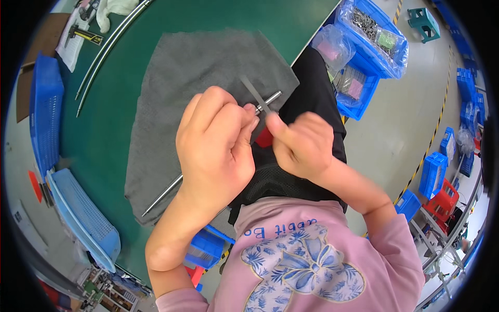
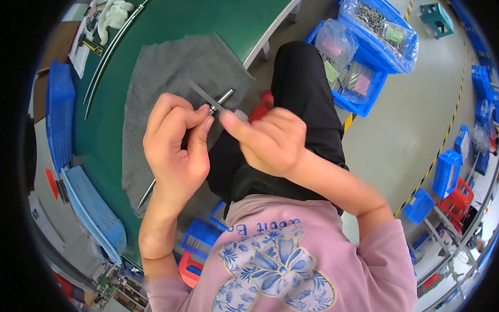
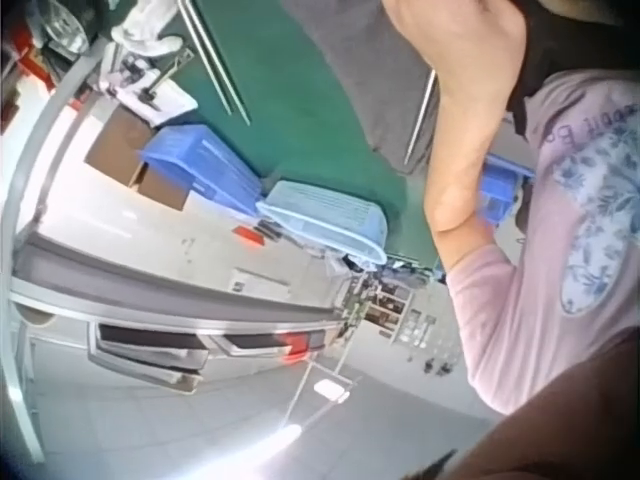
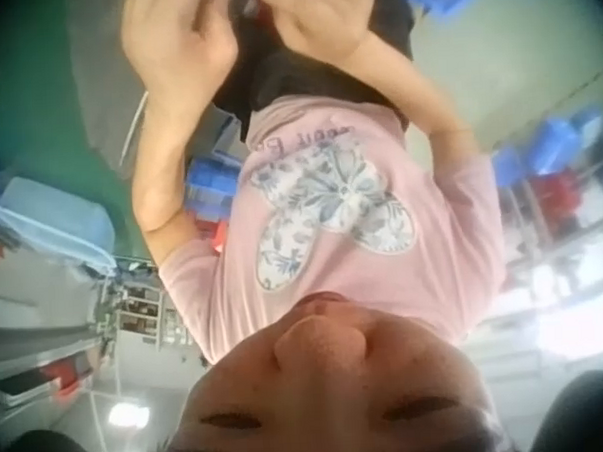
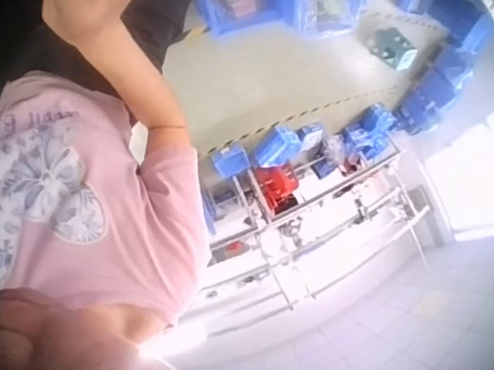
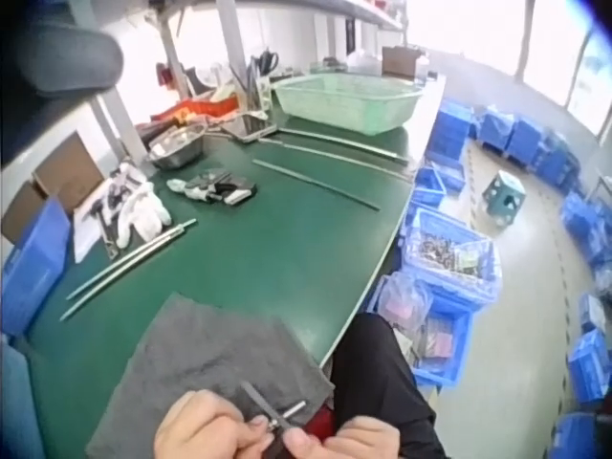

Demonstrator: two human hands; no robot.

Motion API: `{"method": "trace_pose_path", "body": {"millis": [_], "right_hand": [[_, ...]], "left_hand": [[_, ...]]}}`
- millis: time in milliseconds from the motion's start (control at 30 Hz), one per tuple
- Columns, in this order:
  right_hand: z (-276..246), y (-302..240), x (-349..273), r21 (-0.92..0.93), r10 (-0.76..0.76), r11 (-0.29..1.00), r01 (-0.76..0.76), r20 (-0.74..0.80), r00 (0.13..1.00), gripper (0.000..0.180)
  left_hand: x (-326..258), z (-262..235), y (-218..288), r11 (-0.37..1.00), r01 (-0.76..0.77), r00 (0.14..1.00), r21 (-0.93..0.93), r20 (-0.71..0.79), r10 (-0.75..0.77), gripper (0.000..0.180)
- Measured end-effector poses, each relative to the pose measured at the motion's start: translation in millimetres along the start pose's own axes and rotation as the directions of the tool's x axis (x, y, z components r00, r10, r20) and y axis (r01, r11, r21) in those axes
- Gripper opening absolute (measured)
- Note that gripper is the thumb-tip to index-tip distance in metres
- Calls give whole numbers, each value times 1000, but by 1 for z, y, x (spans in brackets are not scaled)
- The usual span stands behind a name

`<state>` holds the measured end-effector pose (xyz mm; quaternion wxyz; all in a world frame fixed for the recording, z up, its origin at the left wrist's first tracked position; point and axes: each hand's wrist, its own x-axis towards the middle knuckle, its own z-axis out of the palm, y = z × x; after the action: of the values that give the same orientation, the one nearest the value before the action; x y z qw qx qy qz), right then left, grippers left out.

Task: Use a metal file to sand and smooth the end of a metal rod component.

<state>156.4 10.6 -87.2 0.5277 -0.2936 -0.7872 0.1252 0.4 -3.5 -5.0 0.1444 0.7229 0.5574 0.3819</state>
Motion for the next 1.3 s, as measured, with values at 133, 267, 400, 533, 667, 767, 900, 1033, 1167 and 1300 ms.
{"method": "trace_pose_path", "body": {"millis": [133, 267, 400, 533, 667, 767, 900, 1033, 1167, 1300], "right_hand": [[-15, -12, -16, -61, 66, 996, -60, 85, 994, 49], [-6, -11, 8, -92, 51, 995, -48, 36, 998, 48], [-16, -17, -11, -97, 102, 991, -94, 86, 991, 47], [-8, -11, 7, -62, 68, 996, -66, 22, 997, 48], [-17, -21, -8, -88, 149, 986, -142, 74, 986, 46], [-18, -19, 6, -167, 111, 981, -99, 65, 992, 45], [-11, -20, 10, -162, 112, 981, -104, 44, 993, 47], [-9, -15, -6, -185, 71, 980, -73, -17, 997, 44], [11, -5, -13, -116, 27, 993, -38, -96, 995, 43], [11, 8, -20, -84, -84, 993, 79, -61, 995, 41]], "left_hand": [[-2, -3, -1, 1000, -28, 1000, 14, 13, 28, 18], [-2, 1, 1, 1000, -12, 1000, 16, 4, 12, 18], [-3, -1, 0, 1000, 27, 1000, 2, 5, -27, 18], [0, -1, 1, 1000, -19, 1000, 14, 1, 19, 17], [-2, -2, 1, 999, 35, 999, 1, 0, -35, 18], [0, -1, 0, 1000, -5, 1000, 19, 6, 5, 18], [-1, -4, 1, 1000, 15, 1000, 3, -3, -15, 18], [0, -2, 1, 1000, 5, 1000, 14, 25, -5, 18], [-1, -4, 1, 1000, 14, 1000, 8, 25, -14, 18], [-1, -3, -1, 1000, 8, 1000, 18, 22, -8, 18]]}}
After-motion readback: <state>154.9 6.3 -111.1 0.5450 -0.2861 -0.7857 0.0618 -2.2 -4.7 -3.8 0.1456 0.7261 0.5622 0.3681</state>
